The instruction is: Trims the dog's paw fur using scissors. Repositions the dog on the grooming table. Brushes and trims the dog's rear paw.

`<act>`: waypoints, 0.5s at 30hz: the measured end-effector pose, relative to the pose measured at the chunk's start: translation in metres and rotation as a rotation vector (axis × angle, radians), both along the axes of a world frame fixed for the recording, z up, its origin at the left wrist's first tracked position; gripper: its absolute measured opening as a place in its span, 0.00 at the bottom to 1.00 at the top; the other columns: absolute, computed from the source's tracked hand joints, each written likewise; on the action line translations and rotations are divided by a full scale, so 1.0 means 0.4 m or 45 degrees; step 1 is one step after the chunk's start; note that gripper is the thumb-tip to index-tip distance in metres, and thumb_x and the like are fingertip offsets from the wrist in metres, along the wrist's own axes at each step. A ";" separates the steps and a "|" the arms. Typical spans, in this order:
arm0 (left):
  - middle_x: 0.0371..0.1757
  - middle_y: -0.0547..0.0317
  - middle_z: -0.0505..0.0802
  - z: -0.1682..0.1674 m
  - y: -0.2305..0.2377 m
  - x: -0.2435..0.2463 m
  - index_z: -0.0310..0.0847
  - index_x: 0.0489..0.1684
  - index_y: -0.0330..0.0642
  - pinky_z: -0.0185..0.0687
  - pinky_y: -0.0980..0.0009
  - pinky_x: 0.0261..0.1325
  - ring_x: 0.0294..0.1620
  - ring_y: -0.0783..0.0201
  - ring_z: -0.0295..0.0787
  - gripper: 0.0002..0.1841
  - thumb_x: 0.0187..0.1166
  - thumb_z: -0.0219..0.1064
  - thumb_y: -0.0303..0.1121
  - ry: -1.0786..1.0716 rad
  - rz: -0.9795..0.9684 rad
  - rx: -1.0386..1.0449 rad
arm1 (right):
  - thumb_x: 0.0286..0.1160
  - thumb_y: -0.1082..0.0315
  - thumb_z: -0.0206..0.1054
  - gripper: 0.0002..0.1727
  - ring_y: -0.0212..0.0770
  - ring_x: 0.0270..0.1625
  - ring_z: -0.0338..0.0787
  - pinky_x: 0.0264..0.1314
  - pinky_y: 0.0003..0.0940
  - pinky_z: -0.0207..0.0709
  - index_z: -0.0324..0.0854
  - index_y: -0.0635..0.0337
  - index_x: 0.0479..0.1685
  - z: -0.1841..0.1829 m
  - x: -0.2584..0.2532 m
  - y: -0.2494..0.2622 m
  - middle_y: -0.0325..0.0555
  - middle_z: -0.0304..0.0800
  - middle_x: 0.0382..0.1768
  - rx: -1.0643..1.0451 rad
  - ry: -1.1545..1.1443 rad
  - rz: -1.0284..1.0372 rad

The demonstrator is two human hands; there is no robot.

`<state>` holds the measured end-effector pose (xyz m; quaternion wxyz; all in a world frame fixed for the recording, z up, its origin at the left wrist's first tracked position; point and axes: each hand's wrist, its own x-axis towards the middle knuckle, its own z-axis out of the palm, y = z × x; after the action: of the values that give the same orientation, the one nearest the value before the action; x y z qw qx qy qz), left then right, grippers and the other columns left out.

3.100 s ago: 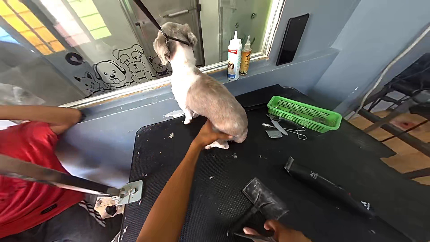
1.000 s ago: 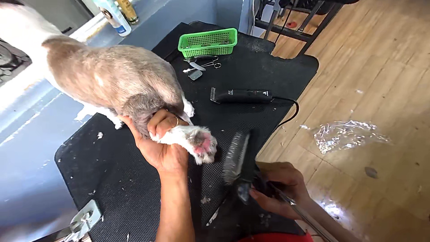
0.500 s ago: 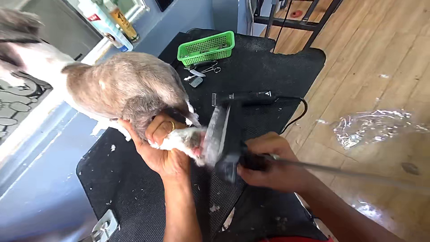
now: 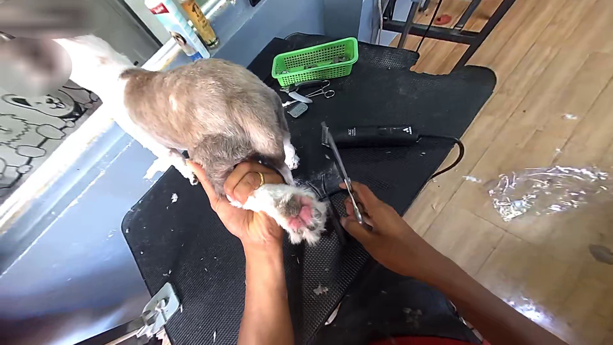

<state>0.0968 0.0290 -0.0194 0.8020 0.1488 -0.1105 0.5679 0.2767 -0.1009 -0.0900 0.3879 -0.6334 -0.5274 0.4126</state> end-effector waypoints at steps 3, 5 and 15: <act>0.15 0.72 0.72 -0.003 -0.001 -0.007 0.74 0.33 0.47 0.57 0.88 0.12 0.09 0.82 0.62 0.39 0.84 0.29 0.72 0.005 -0.018 0.012 | 0.67 0.76 0.57 0.44 0.42 0.62 0.89 0.62 0.37 0.88 0.54 0.48 0.92 0.032 -0.003 -0.049 0.40 0.86 0.59 0.097 0.468 0.187; 0.17 0.71 0.73 -0.005 0.002 -0.009 0.74 0.36 0.47 0.59 0.89 0.14 0.11 0.83 0.63 0.40 0.83 0.28 0.72 0.010 -0.012 0.048 | 0.73 0.78 0.61 0.33 0.49 0.56 0.92 0.57 0.43 0.91 0.64 0.51 0.81 0.030 -0.017 -0.082 0.47 0.87 0.55 0.151 0.630 0.234; 0.22 0.65 0.76 -0.024 -0.014 -0.038 0.74 0.36 0.42 0.67 0.84 0.23 0.20 0.76 0.73 0.37 0.91 0.23 0.60 0.236 0.090 0.241 | 0.73 0.47 0.75 0.31 0.31 0.46 0.88 0.52 0.28 0.87 0.73 0.62 0.64 0.001 -0.052 -0.131 0.43 0.86 0.42 0.352 0.348 0.517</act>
<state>0.0818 0.0234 -0.0291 0.7707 0.2794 -0.0836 0.5665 0.2560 -0.1531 -0.0896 0.4477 -0.3944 -0.6374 0.4877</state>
